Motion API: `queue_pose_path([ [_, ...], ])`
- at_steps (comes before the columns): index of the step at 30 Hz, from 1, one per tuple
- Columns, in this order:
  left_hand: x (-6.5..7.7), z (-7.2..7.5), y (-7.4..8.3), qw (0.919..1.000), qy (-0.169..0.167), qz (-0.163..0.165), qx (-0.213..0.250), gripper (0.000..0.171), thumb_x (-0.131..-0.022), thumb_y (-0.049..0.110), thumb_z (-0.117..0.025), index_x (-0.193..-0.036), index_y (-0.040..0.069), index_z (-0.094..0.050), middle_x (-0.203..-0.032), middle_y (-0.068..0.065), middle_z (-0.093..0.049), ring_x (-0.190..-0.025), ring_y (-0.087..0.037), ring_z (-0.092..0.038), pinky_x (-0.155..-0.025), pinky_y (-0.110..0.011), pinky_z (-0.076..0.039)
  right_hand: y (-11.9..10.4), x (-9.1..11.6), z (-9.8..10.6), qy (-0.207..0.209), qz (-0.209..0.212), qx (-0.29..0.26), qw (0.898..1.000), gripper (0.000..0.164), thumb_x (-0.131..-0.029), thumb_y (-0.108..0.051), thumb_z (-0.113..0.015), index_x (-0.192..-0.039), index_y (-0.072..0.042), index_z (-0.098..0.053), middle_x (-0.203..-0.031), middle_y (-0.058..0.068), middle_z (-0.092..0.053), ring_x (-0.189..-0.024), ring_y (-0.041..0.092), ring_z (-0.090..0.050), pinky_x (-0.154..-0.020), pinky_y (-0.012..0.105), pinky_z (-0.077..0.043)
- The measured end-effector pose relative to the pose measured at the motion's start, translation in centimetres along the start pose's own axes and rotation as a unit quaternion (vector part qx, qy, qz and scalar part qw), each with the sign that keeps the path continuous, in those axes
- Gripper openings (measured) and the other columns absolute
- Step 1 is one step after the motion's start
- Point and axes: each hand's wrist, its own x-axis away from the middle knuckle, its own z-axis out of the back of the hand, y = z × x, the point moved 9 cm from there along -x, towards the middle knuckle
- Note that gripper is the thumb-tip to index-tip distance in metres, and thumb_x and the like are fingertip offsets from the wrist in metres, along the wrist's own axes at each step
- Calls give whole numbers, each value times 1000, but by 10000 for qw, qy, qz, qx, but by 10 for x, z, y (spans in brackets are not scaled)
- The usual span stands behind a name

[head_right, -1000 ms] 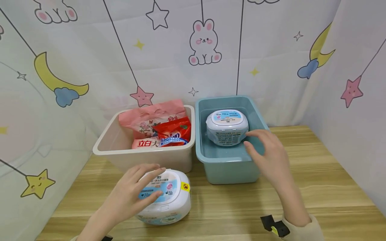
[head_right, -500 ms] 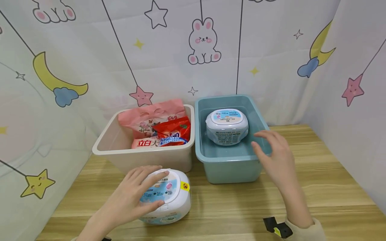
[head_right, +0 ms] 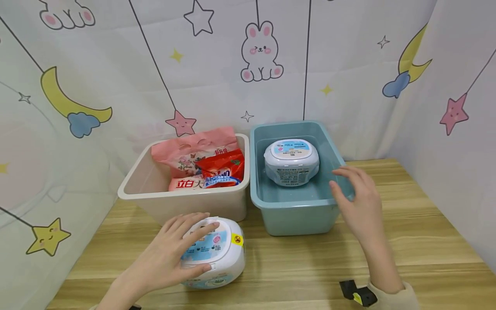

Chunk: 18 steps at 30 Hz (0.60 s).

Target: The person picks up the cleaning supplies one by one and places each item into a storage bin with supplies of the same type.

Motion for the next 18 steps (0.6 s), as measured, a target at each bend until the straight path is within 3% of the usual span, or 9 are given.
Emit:
queue_pose_path([
  [4, 0, -2, -1, 9999, -108, 53, 6, 75, -80, 72, -57, -145, 41, -36, -148, 4, -41, -136, -20, -37, -109, -56, -32, 5, 1, 1, -18, -68, 23, 10000, 27, -91, -16, -66, -117, -8, -66, -128, 12, -59, -120, 24, -51, -99, 15, -32],
  [7, 0, -3, -2, 9998, -186, 95, 5, 76, -80, 73, -55, -146, 42, -33, -150, 5, -39, -137, -19, -35, -110, -56, -31, 9, 1, 1, -86, -167, -42, 9998, 29, -92, -16, -65, -119, -8, -65, -130, 13, -58, -123, 27, -49, -107, 32, -35],
  [10, 1, -5, -3, 9997, -226, 93, -12, 77, -79, 74, -55, -146, 43, -32, -150, 5, -38, -137, -20, -34, -110, -56, -31, 13, 1, 1, -160, -266, -124, 9994, 30, -93, -16, -63, -121, -6, -64, -132, 14, -56, -125, 34, -47, -106, 54, -35],
  [12, 1, -6, -3, 9997, -249, 81, -22, 78, -79, 74, -55, -146, 44, -31, -150, 4, -38, -138, -20, -34, -110, -56, -31, 16, 1, 1, -193, -306, -148, 9992, 30, -93, -16, -62, -122, -6, -63, -133, 15, -55, -125, 37, -47, -103, 58, -34],
  [15, 2, -7, -3, 9995, -305, 66, -41, 79, -78, 75, -56, -147, 45, -29, -151, 3, -38, -138, -22, -34, -110, -56, -30, 19, 2, 3, -169, -277, -84, 9994, 31, -93, -16, -63, -122, -6, -63, -132, 15, -56, -126, 27, -48, -107, 33, -36],
  [18, 3, -9, -4, 9992, -382, 77, -33, 80, -77, 76, -55, -147, 46, -28, -152, 3, -37, -139, -23, -33, -110, -56, -30, 21, 3, 5, -137, -203, -60, 9997, 32, -93, -15, -63, -123, -6, -62, -131, 17, -57, -122, -1, -45, -96, 9, -30],
])
